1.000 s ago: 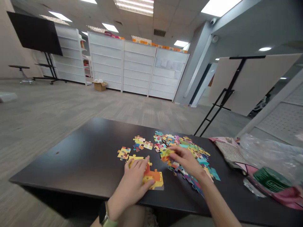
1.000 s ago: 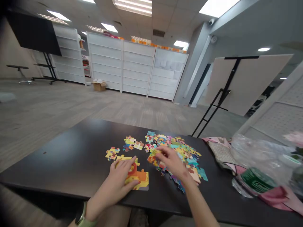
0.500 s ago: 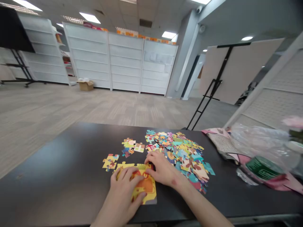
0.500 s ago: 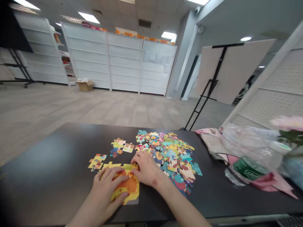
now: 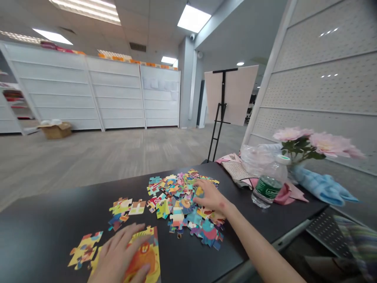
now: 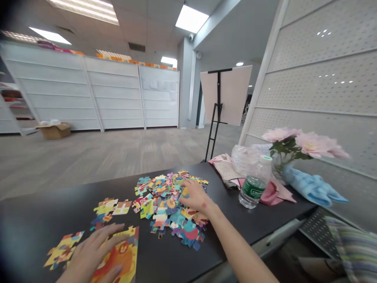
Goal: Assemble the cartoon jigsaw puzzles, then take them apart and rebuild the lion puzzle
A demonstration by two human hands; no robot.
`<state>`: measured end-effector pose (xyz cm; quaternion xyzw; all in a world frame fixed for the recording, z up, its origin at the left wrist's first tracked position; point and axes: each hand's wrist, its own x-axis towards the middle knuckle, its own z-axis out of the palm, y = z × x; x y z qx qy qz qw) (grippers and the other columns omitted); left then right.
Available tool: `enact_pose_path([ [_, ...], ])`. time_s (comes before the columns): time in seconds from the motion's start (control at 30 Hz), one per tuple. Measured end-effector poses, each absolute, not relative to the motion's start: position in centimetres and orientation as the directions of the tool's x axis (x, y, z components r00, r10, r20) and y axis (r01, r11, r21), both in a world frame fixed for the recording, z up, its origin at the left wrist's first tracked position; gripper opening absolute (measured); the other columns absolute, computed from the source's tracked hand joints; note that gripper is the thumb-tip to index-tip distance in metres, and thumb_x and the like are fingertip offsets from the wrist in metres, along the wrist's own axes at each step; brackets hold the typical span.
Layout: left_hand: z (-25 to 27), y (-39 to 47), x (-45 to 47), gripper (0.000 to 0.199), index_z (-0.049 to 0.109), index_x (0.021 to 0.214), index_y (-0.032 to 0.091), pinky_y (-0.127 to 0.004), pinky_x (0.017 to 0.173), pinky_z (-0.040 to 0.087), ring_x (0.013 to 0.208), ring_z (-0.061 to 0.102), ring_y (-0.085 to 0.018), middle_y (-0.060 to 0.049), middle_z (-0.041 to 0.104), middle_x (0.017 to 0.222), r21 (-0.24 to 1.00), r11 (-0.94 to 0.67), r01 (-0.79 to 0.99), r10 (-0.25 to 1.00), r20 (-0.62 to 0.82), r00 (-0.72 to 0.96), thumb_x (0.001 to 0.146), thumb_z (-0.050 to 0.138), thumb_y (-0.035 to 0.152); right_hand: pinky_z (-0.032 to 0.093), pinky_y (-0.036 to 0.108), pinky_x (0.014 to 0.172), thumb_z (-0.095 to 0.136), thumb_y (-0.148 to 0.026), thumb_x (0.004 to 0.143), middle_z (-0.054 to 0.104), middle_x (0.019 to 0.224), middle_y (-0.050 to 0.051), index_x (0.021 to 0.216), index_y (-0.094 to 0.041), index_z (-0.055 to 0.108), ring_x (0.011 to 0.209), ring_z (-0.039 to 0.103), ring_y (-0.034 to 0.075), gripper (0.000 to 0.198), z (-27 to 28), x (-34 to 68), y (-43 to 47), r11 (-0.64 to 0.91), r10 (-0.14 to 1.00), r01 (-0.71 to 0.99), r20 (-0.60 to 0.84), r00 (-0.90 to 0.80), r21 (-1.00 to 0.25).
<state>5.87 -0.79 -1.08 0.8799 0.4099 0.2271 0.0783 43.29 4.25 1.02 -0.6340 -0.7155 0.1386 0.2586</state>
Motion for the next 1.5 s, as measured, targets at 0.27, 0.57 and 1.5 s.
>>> enact_pose_path([
  [0.27, 3.8, 7.9, 17.1, 0.078, 0.04, 0.152, 0.028, -0.066, 0.11, 0.031, 0.146, 0.027, -0.044, -0.016, 0.039, 0.156, 0.375, -0.652, 0.66, 0.733, 0.088, 0.674, 0.082, 0.067, 0.051, 0.046, 0.037, 0.088, 0.066, -0.037, 0.075, 0.073, 0.097, 0.004, 0.092, -0.023, 0.069, 0.094, 0.065, 0.025, 0.023, 1.3, 47.9, 4.9, 0.108, 0.939, 0.707, 0.306, 0.159, -0.698],
  [0.57, 0.2, 13.3, 22.7, 0.084, 0.048, 0.147, 0.031, -0.071, 0.11, 0.018, 0.143, 0.026, -0.052, -0.016, 0.039, 0.157, 0.299, -0.599, 0.743, 0.792, 0.084, 0.605, 0.077, 0.057, 0.078, 0.046, 0.03, 0.061, 0.067, -0.047, 0.073, 0.069, 0.07, 0.001, 0.091, -0.02, 0.067, 0.064, 0.062, 0.019, 0.033, -0.4, 48.6, 6.5, 0.126, 0.869, 0.442, 0.314, 0.383, -0.888],
  [1.5, 0.5, 8.4, 23.1, 0.045, 0.057, 0.135, 0.026, -0.046, 0.104, 0.042, 0.11, 0.062, -0.026, -0.006, 0.07, 0.118, 0.543, -0.73, 0.416, 0.665, 0.421, 0.617, 0.09, 0.06, 0.025, 0.048, 0.043, 0.1, 0.074, -0.022, 0.068, 0.071, 0.103, 0.005, 0.1, -0.024, 0.066, 0.102, 0.068, 0.023, 0.033, -0.1, 43.4, 5.9, 0.252, 0.968, -0.007, 0.252, 0.011, -0.968],
])
